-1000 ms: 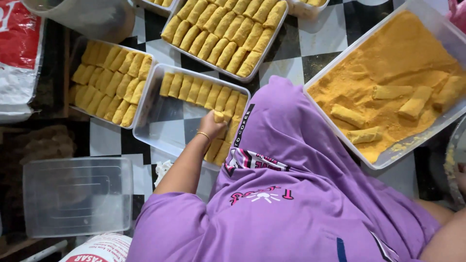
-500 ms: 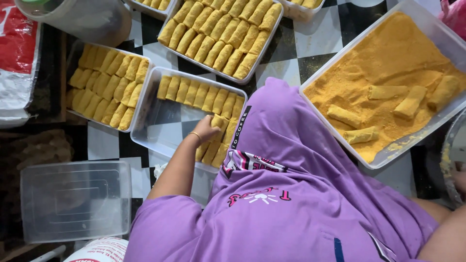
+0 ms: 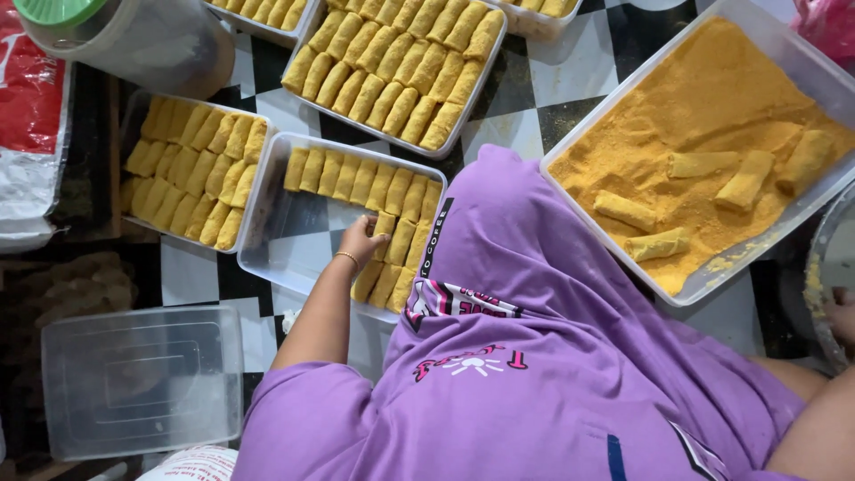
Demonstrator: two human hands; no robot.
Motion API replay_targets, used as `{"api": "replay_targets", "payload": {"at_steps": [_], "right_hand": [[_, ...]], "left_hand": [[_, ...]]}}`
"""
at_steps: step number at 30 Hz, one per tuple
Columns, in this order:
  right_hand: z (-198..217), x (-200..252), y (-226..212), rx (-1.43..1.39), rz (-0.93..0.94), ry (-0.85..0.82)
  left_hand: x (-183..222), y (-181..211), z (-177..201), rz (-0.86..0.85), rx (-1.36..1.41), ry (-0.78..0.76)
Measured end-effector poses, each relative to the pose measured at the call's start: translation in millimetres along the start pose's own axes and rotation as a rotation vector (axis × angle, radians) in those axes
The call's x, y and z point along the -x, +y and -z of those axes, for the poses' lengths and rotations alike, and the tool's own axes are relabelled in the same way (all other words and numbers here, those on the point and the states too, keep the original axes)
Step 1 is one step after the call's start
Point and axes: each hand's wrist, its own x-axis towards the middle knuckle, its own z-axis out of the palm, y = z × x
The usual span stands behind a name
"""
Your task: A person is manually coating rolled food items by dipping them in a liquid batter and then rolling them in yellow breadcrumbs.
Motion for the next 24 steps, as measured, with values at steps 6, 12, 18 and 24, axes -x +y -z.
{"api": "replay_targets", "payload": {"at_steps": [6, 12, 18, 24], "right_hand": [[6, -18, -1, 0.756, -0.042, 0.025], [-11, 40, -98, 0.556, -0.155, 0.063], [-21, 54, -124, 0.435, -0.148, 0.153], [-9, 98, -209, 0.274, -0.307, -0.008]], "left_hand": [[-11, -1, -4, 0.005, -0.633, -0.028], [40, 179, -15, -0.750, -0.673, 0.534], [84, 332, -165, -0.821, -0.355, -0.304], [8, 310, -333, -0.865, -1.085, -0.480]]}}
